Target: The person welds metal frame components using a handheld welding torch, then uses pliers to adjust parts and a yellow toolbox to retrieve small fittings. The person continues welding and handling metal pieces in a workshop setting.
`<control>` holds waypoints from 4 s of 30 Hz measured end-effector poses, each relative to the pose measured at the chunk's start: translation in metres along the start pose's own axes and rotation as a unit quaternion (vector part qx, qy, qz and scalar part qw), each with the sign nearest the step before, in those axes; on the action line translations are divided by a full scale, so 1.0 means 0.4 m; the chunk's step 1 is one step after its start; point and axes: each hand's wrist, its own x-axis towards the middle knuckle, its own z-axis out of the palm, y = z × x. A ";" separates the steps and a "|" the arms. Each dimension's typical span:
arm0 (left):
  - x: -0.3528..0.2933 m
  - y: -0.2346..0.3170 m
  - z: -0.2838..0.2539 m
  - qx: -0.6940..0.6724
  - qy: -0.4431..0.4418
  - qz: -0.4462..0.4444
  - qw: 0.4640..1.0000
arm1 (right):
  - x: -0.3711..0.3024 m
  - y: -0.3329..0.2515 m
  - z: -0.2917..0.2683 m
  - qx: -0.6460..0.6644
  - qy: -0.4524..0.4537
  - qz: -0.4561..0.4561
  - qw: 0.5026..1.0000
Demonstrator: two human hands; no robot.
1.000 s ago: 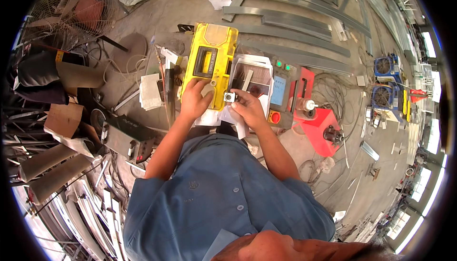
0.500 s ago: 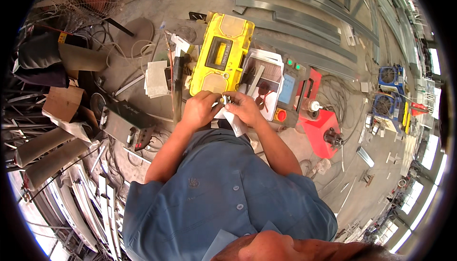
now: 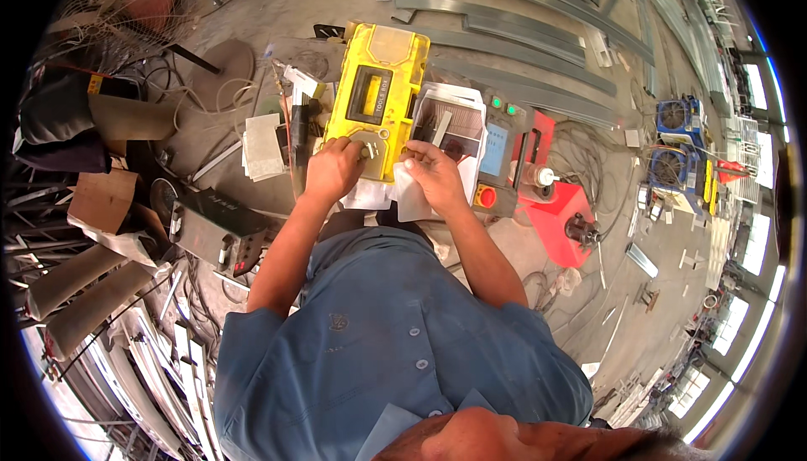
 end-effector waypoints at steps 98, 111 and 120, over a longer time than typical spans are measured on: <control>-0.113 0.298 -0.397 -0.014 0.094 0.271 0.958 | -0.175 -0.444 0.061 -0.270 -0.304 -0.038 0.913; -0.103 0.298 -0.438 0.042 -0.084 0.285 0.954 | -0.186 -0.462 0.101 -0.489 -0.301 -0.128 0.809; -0.106 0.294 -0.431 0.016 -0.123 0.309 0.943 | -0.212 -0.480 0.107 -0.479 -0.311 -0.133 0.810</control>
